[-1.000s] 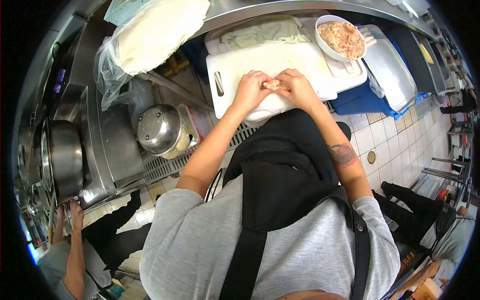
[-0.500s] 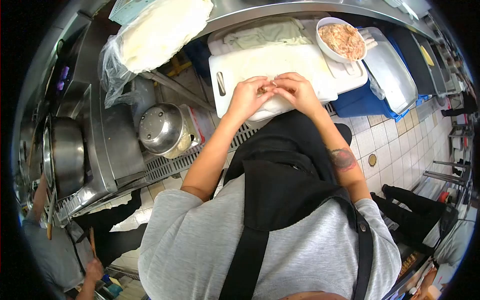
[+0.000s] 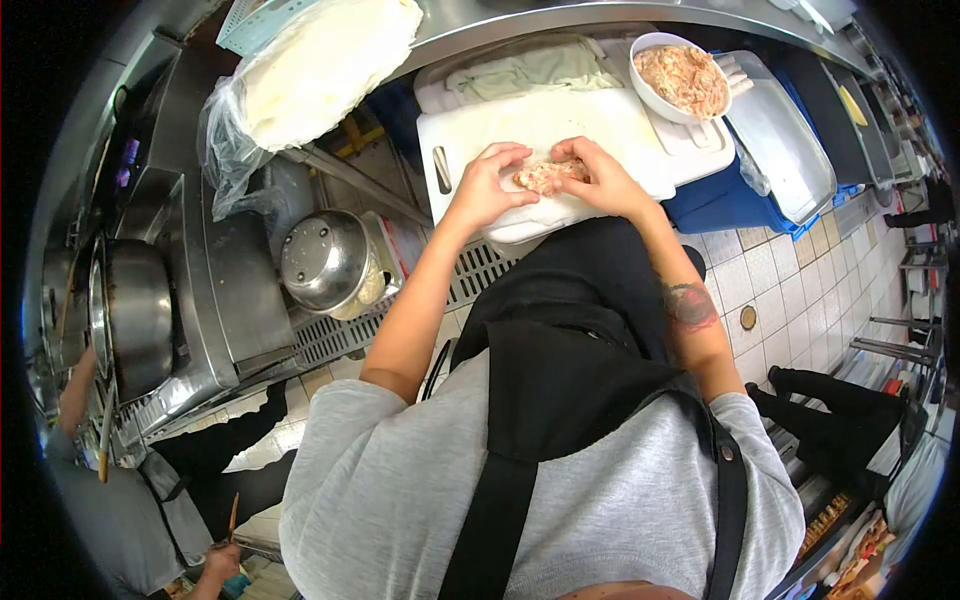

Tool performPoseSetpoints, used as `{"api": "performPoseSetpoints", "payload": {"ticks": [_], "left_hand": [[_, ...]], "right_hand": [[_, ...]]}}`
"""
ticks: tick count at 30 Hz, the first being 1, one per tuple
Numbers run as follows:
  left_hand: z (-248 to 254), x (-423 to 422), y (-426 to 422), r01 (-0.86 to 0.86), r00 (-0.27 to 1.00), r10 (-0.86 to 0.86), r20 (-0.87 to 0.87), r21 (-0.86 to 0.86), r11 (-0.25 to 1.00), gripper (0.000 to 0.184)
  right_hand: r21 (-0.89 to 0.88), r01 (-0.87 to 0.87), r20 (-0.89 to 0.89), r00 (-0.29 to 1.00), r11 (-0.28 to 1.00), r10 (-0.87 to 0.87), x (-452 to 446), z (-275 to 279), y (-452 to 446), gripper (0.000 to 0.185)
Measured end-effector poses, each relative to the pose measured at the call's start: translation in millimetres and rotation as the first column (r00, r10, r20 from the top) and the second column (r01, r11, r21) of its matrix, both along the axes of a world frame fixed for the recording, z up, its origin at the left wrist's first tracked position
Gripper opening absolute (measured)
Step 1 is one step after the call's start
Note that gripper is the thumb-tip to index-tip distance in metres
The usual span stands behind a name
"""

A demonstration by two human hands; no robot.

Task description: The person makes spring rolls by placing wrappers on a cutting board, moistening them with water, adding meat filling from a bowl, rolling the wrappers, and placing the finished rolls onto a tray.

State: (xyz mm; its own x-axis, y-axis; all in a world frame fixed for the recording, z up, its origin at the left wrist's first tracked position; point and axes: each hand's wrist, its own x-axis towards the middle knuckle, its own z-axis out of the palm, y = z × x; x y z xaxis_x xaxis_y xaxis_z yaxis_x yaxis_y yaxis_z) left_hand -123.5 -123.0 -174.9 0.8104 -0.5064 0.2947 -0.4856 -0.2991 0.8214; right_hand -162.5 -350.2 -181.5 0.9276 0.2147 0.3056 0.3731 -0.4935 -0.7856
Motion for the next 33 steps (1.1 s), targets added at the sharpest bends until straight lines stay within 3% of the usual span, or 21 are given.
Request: {"api": "performPoseSetpoints", "payload": {"ticks": [2,4,5,11,14,17,20,25,26,29,33], "left_hand": [[-2.2,1.2,0.1,0.029,0.997,-0.034,0.071,0.069,0.997,0.048],[3.2,0.3,-10.4,0.031,0.984,-0.069,0.162,0.225,0.974,0.052],[-3.0,2.4,-16.6,-0.006,0.986,-0.028,0.167,0.201,0.980,0.045],[-3.3,0.8,-21.8,-0.063,0.997,0.069,-0.041,0.134,0.989,0.025],[-9.5,1.7,-18.8,-0.076,0.997,0.074,0.017,0.158,0.985,0.028],[-6.7,-1.9,-12.1,-0.045,0.999,0.042,0.031,0.137,0.990,0.032],[8.5,-10.7,-9.3,-0.066,0.995,0.067,-0.069,0.015,0.998,0.034],[-2.4,-9.0,-24.9,-0.060,0.973,0.072,0.218,-0.061,0.996,0.011],[-6.5,-8.8,-26.0,-0.088,0.984,0.096,0.149,-0.057,0.994,0.011],[-10.8,-12.0,-22.7,-0.173,0.984,0.170,-0.059,-0.048,0.984,0.012],[-7.1,-7.8,-15.6,-0.136,0.987,0.135,-0.089,-0.006,0.991,0.015]], "right_hand": [[-0.192,-0.035,0.141,0.988,0.981,0.063,-0.5,10.0,-2.4,0.042],[-0.280,-0.010,0.141,0.989,0.960,0.051,-0.8,9.0,3.1,0.038],[-0.325,0.006,0.142,0.989,0.946,0.043,-0.8,8.2,4.0,0.036],[-0.244,0.066,0.091,0.995,0.967,-0.045,-2.2,-0.4,4.2,0.023],[-0.276,0.074,0.091,0.995,0.958,-0.050,-2.2,0.1,1.0,0.026],[-0.216,0.139,0.302,0.951,0.966,-0.069,-6.9,5.0,2.6,0.030],[-0.140,0.121,0.195,0.976,0.983,-0.092,-16.4,21.3,1.3,0.037],[-0.109,0.188,0.166,0.972,0.976,-0.169,-16.3,4.2,-0.6,0.022],[-0.122,0.207,0.180,0.966,0.971,-0.184,-17.7,1.1,-2.3,0.018],[0.055,0.278,-0.128,0.955,0.959,-0.269,-18.8,2.6,-4.9,0.010],[-0.023,0.175,-0.056,0.983,0.984,-0.176,-8.8,-8.6,-23.2,0.021]]}}
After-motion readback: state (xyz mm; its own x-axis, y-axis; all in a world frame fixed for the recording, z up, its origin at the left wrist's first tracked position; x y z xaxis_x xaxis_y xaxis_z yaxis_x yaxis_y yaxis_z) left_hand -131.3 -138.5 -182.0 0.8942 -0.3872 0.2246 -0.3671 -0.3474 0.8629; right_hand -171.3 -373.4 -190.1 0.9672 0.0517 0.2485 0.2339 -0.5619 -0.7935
